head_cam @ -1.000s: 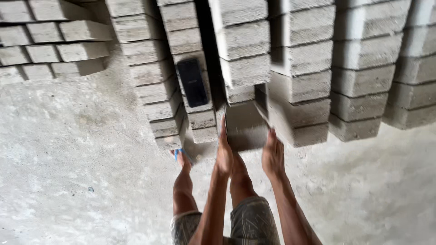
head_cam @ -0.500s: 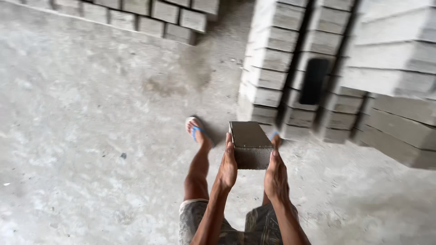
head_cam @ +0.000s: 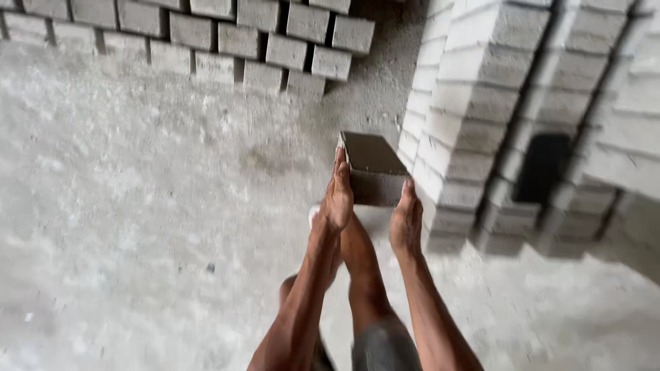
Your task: The person picks up concrete blocks and places them into rows on the ground.
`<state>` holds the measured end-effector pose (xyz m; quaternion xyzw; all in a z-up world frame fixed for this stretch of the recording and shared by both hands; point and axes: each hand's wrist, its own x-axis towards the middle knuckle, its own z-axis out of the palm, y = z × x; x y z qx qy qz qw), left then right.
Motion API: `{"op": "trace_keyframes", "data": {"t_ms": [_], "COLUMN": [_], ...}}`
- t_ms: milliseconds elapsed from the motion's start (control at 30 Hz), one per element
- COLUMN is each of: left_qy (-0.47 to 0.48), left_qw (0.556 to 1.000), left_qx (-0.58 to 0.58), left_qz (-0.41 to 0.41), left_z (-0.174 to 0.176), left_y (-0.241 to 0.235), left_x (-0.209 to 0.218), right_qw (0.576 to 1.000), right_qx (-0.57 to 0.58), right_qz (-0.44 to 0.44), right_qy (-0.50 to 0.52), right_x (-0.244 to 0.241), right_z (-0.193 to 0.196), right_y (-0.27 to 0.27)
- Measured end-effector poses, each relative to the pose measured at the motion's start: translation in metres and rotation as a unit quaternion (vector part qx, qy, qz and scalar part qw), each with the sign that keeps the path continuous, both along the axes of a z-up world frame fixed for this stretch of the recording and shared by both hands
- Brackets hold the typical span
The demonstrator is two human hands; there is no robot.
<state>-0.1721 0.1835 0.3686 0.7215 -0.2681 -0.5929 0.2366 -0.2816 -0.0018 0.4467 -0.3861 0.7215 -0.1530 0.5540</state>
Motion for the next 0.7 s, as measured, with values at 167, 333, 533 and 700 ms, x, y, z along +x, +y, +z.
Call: {"op": "trace_keyframes", "data": {"t_ms": [167, 333, 533, 700], "left_qy": [0.070, 0.056, -0.008, 0.068], "left_qw": [0.992, 0.996, 0.998, 0.996], "left_qx": [-0.004, 0.042, 0.040, 0.014], "left_qz": [0.107, 0.051, -0.038, 0.064], "left_z": [-0.134, -0.285, -0.385, -0.368], "left_y": [-0.212, -0.259, -0.266, -0.259], "left_x": [0.040, 0.056, 0.058, 0.074], "right_qw": [0.997, 0.999, 0.993, 0.931], "right_qx": [0.033, 0.009, -0.028, -0.187], "right_qz": [-0.065, -0.042, 0.087, 0.255], "right_qy": [-0.010, -0.006, 0.073, 0.182], "right_x": [0.008, 0.050, 0.032, -0.020], "right_z": [-0.191, -0.297, -0.412, -0.504], "right_y": [-0.033, -0.094, -0.086, -0.042]}}
